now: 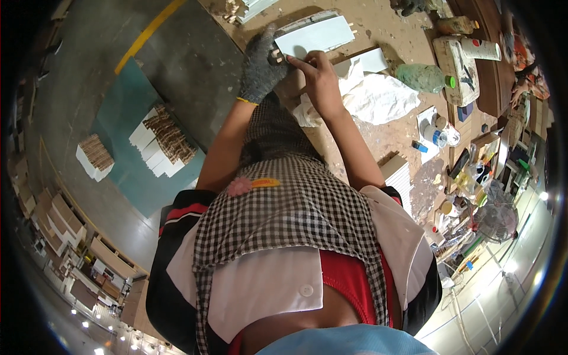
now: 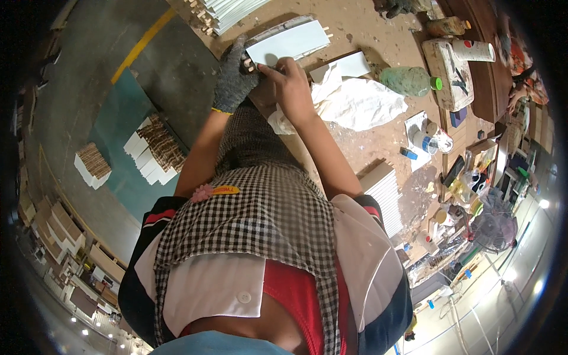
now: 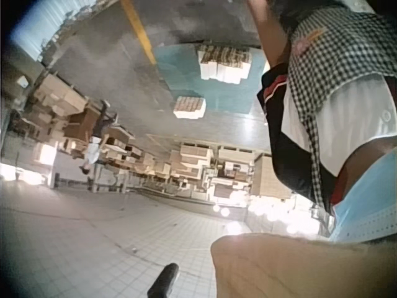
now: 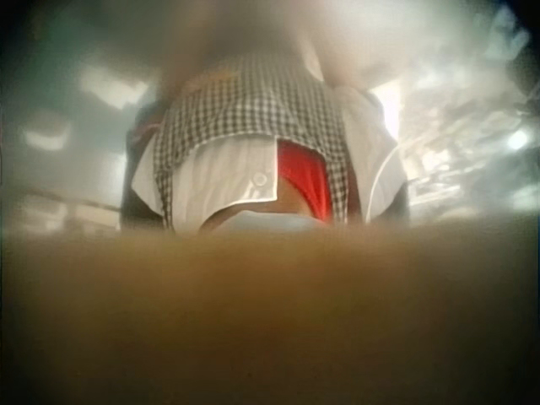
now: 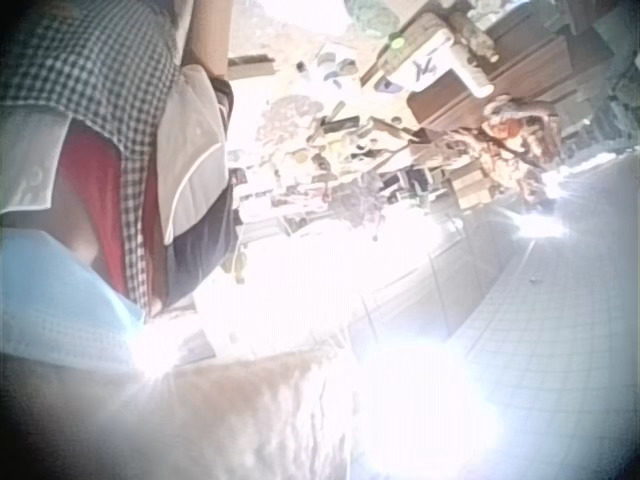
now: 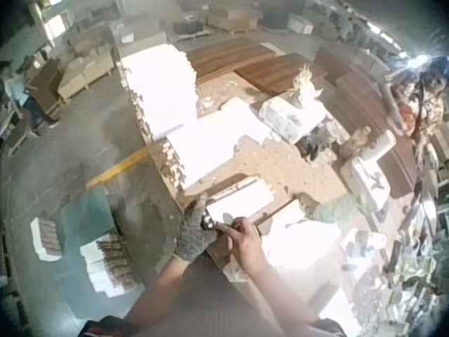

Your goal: The person wipes white rectangular slats with a cloth and liquid, handling the slats individually and returning them to the table.

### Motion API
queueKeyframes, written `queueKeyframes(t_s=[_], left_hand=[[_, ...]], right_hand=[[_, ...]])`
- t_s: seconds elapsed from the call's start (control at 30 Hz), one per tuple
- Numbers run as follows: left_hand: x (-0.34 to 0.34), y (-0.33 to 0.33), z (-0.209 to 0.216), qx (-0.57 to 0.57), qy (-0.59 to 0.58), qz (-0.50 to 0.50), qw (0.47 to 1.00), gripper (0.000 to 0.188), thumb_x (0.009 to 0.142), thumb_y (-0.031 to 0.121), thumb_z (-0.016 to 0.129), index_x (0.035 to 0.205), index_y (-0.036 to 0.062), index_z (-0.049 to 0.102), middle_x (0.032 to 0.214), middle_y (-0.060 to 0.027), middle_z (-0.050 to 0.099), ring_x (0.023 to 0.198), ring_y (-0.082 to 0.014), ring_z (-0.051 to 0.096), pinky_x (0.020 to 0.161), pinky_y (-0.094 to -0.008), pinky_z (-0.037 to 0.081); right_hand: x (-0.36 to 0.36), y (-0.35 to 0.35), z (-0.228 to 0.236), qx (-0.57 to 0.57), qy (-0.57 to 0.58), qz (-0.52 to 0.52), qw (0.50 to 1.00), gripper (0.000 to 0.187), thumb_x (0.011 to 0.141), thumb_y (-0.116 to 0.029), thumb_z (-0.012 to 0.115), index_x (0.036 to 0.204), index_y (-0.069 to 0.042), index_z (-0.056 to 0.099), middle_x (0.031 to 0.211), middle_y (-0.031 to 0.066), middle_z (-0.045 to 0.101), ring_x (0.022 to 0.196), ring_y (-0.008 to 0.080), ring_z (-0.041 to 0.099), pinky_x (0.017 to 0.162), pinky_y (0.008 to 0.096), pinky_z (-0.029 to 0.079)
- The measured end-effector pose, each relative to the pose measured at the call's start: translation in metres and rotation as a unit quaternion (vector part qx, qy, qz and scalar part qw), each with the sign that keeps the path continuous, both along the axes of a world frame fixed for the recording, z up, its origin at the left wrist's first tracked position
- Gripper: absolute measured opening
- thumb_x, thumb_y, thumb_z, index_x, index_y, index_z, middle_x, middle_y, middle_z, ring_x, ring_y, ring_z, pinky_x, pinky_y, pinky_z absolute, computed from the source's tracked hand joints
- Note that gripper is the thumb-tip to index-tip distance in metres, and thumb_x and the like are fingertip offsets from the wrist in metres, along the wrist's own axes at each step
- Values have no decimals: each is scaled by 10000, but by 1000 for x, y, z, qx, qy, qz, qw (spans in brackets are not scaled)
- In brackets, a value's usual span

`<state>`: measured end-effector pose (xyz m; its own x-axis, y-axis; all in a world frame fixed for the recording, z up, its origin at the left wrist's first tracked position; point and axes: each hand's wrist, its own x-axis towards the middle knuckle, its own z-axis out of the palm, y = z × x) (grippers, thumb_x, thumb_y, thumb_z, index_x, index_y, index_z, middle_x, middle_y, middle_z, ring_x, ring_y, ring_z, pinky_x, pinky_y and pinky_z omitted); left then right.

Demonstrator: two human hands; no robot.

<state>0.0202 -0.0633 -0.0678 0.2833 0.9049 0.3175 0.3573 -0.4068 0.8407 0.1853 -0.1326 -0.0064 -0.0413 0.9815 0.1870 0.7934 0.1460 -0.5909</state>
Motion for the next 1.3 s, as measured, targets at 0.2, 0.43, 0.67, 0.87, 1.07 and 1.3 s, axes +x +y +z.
queueKeyframes(t_s=[0.2,0.43,0.67,0.87,1.07,1.3], left_hand=[[-1,4,1,41,-10,-1,999,883,715,136,862,1489,30,449,1292,-214,621,1163,-367,617,991,-435,518],[0,2,2,-43,-1,-5,999,917,720,110,863,1517,45,415,1345,-187,591,1220,-344,580,1043,-420,481],[-4,1,-20,-126,-28,-2,992,906,702,132,870,1495,39,442,1305,-204,618,1204,-370,599,1034,-441,496],[0,3,-12,-80,-54,-21,995,917,718,142,869,1510,26,423,1357,-201,602,1237,-349,596,1034,-438,500],[0,4,-12,-47,-42,-12,998,898,725,160,865,1497,15,430,1285,-211,630,1179,-354,624,1018,-440,506],[0,5,0,14,40,16,999,908,693,144,876,1482,23,442,1205,-215,648,1097,-381,634,984,-454,514]], right_hand=[[3,3,-5,10,6,13,1000,457,808,45,656,1187,-183,768,1027,114,579,923,299,613,847,407,535],[5,7,-6,15,0,27,1000,455,819,38,658,1195,-194,767,1025,111,587,919,298,615,834,403,537],[3,4,-3,11,16,30,999,444,825,41,646,1193,-175,769,999,115,572,910,304,611,825,404,534],[6,0,-11,-13,18,15,1000,413,846,-9,656,1204,-185,763,1010,126,555,926,315,594,839,414,520],[0,2,-7,26,-18,25,999,542,764,78,693,1229,-193,754,1051,107,546,901,277,624,777,395,557],[0,-2,-9,10,-11,11,1000,590,711,94,716,1231,-183,751,1038,104,535,932,284,617,793,393,556]])
